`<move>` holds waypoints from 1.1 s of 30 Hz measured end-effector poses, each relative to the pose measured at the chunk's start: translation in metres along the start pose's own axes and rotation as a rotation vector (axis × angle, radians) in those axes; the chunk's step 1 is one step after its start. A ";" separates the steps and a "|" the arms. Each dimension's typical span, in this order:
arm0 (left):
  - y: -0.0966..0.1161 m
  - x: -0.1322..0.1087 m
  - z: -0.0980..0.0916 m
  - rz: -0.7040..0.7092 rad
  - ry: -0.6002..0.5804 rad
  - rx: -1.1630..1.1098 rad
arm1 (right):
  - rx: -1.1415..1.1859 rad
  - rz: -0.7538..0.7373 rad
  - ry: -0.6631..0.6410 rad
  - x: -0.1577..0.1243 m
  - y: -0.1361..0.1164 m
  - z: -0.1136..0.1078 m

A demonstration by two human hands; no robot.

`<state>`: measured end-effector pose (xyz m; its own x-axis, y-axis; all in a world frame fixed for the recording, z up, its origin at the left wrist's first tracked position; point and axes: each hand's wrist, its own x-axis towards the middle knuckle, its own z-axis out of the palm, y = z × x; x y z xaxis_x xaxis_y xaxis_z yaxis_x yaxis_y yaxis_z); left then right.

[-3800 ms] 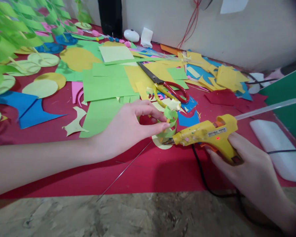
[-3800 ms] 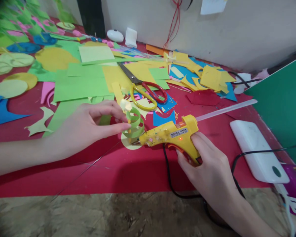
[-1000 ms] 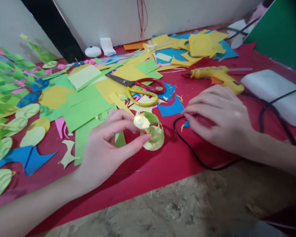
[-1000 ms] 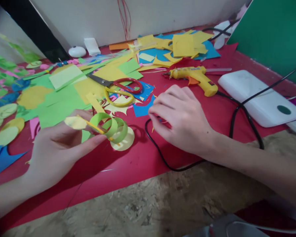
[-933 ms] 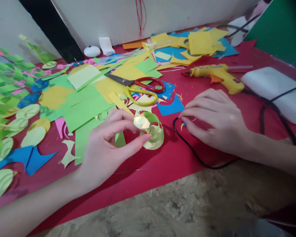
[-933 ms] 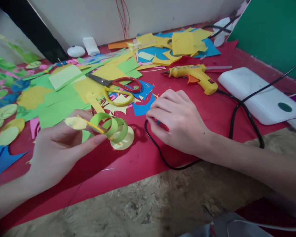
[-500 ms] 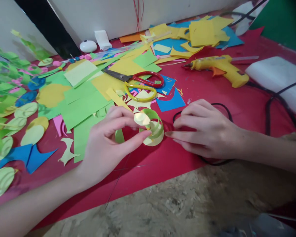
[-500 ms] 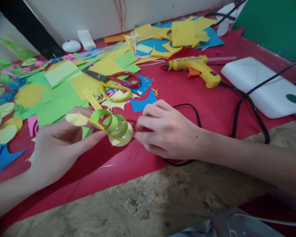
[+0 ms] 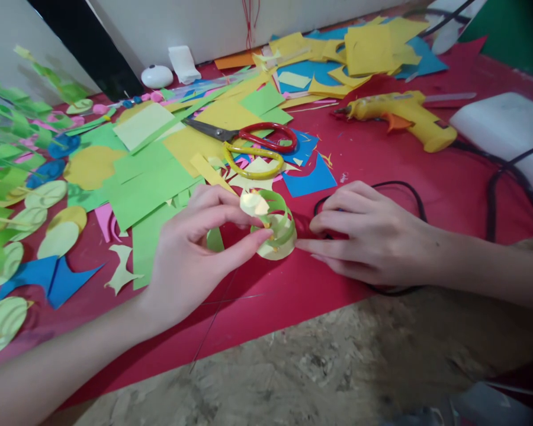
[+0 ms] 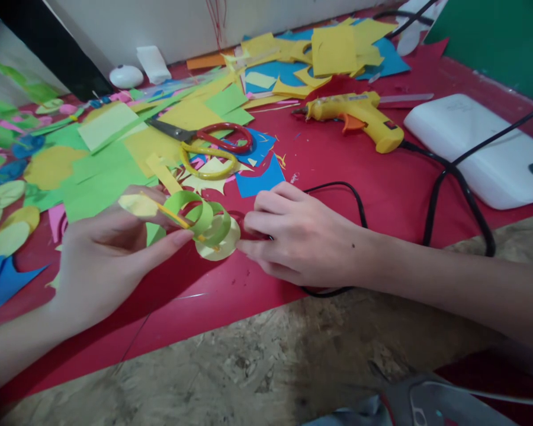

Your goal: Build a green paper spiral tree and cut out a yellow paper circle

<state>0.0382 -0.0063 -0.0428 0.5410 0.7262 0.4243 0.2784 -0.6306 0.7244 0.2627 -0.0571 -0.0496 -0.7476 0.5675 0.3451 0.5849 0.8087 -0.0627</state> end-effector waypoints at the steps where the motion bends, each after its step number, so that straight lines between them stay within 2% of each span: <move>1: 0.000 0.000 0.000 -0.003 0.000 -0.006 | -0.003 0.000 0.001 0.000 0.000 0.000; 16: 0.002 0.002 -0.001 0.032 0.010 0.054 | -0.001 0.003 -0.028 -0.002 0.000 0.000; 33: 0.002 0.004 -0.003 0.088 -0.031 0.077 | 0.010 0.018 -0.035 -0.001 0.000 0.000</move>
<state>0.0388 -0.0038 -0.0383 0.5904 0.6586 0.4665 0.2883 -0.7120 0.6403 0.2637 -0.0576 -0.0499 -0.7477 0.5869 0.3106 0.5954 0.7996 -0.0777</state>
